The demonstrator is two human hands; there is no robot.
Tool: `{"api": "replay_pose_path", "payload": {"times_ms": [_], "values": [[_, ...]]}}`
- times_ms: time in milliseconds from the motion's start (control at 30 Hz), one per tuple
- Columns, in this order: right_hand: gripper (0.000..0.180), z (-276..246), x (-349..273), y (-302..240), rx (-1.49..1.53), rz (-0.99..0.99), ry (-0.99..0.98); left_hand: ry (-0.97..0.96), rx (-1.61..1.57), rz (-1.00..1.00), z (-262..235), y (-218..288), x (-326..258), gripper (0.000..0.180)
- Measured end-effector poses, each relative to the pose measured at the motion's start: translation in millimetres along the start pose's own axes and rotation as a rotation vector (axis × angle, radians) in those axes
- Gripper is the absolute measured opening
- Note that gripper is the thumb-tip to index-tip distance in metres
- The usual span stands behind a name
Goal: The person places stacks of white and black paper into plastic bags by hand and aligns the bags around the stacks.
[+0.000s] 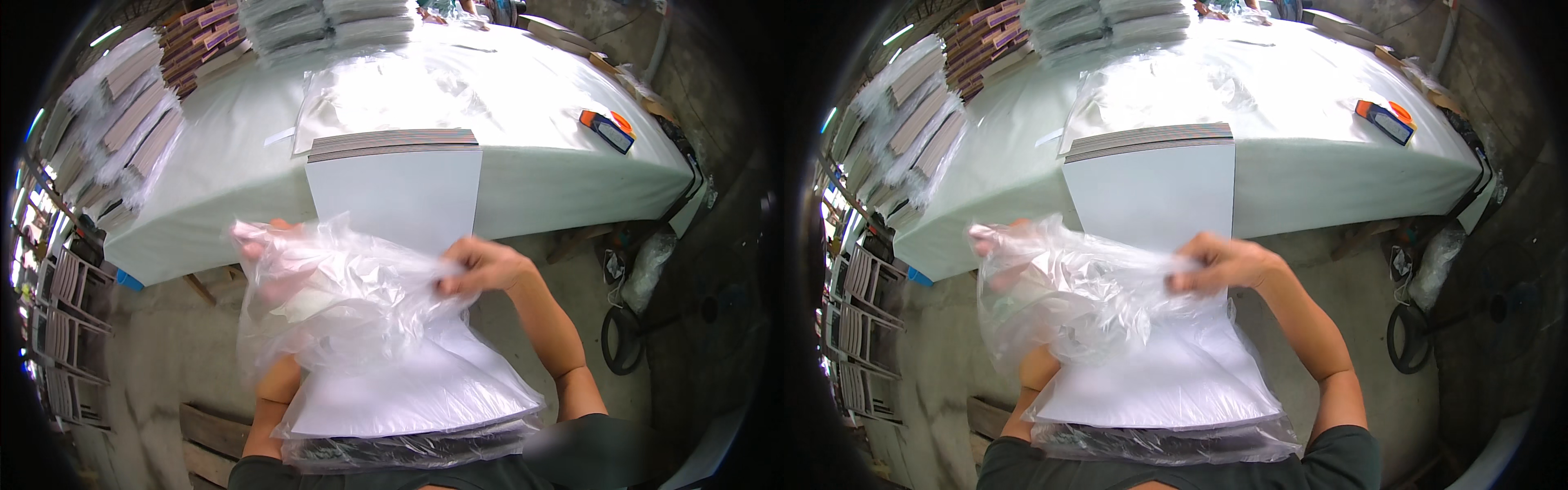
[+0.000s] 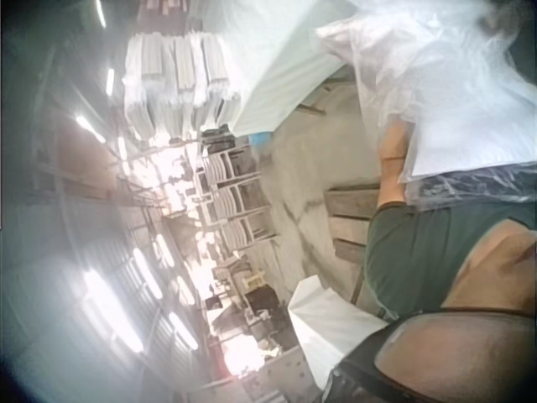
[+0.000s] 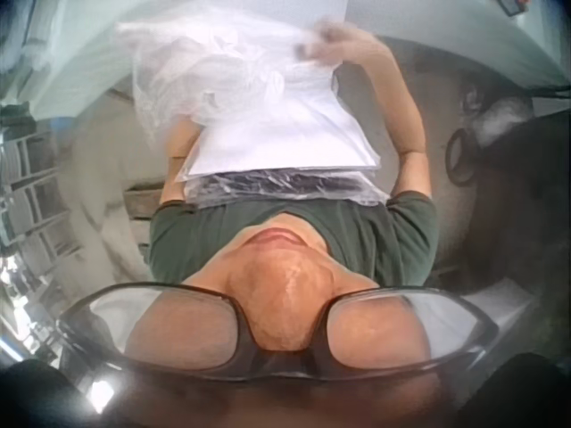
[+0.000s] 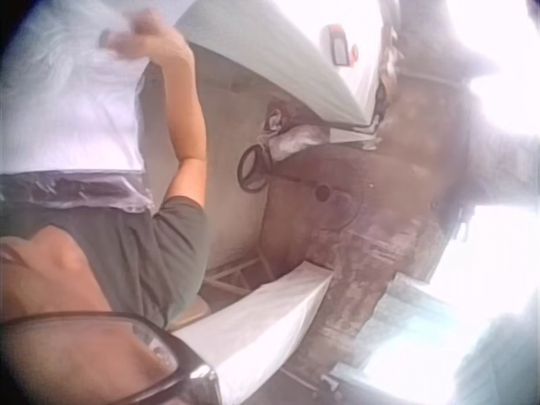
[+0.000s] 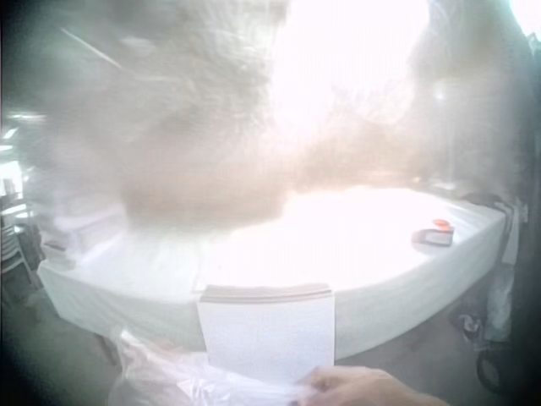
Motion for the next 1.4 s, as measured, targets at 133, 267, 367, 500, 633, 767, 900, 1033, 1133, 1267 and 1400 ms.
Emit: {"api": "replay_pose_path", "payload": {"times_ms": [133,267,367,500,633,767,900,1033,1133,1267,1400], "values": [[0.033,-21.9,-3.2,-21.2,0.282,-0.162,0.432,-0.289,0.568,0.209,20.7,66.5,2.2,0.031],[0.027,-11.3,9.1,-16.5,-0.776,0.208,0.377,-0.361,0.888,0.515,101.8,104.9,-14.1,0.066],[0.027,-6.9,18.6,-32.7,-0.711,0.093,0.472,-0.684,1.212,0.739,153.3,63.9,-43.7,0.089],[0.022,-25.2,13.1,-58.7,-0.351,-0.289,0.652,-0.709,1.622,0.676,145.4,2.6,-26.5,0.081],[0.025,-50.2,-9.2,-40.9,0.062,-0.111,0.439,-0.91,1.133,-0.199,110.2,4.0,-4.6,0.052],[0.023,-14.6,8.1,10.6,0.259,-0.204,-0.062,-0.767,-0.067,0.039,61.6,12.7,-7.8,0.042],[0.016,-27.2,2.4,7.1,0.927,-0.578,0.383,-0.809,-0.647,0.02,70.0,15.7,-33.6,0.035],[0.028,-11.4,19.2,44.1,1.542,-0.523,0.322,-0.812,-0.705,0.065,67.9,21.6,-43.8,0.03],[0.035,38.1,37.4,19.2,0.534,-0.049,-0.156,-0.772,-0.665,0.141,63.4,36.1,-60.6,0.027],[0.046,16.5,24.4,60.6,0.818,-0.803,-0.277,-0.787,-0.674,0.09,66.6,21.4,-44.6,0.028],[0.033,34.9,37.0,66.3,0.658,-0.272,-0.246,-0.77,-0.624,0.092,67.6,24.7,-48.9,0.031]]}}
Point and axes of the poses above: each hand's wrist, its own x-axis towards the middle knuckle, its own z-axis out of the palm, y = z × x, the point moved 4 cm from there along x, towards the middle knuckle, and after that the axes turned 3 degrees about -x, right-handed, at the moved point
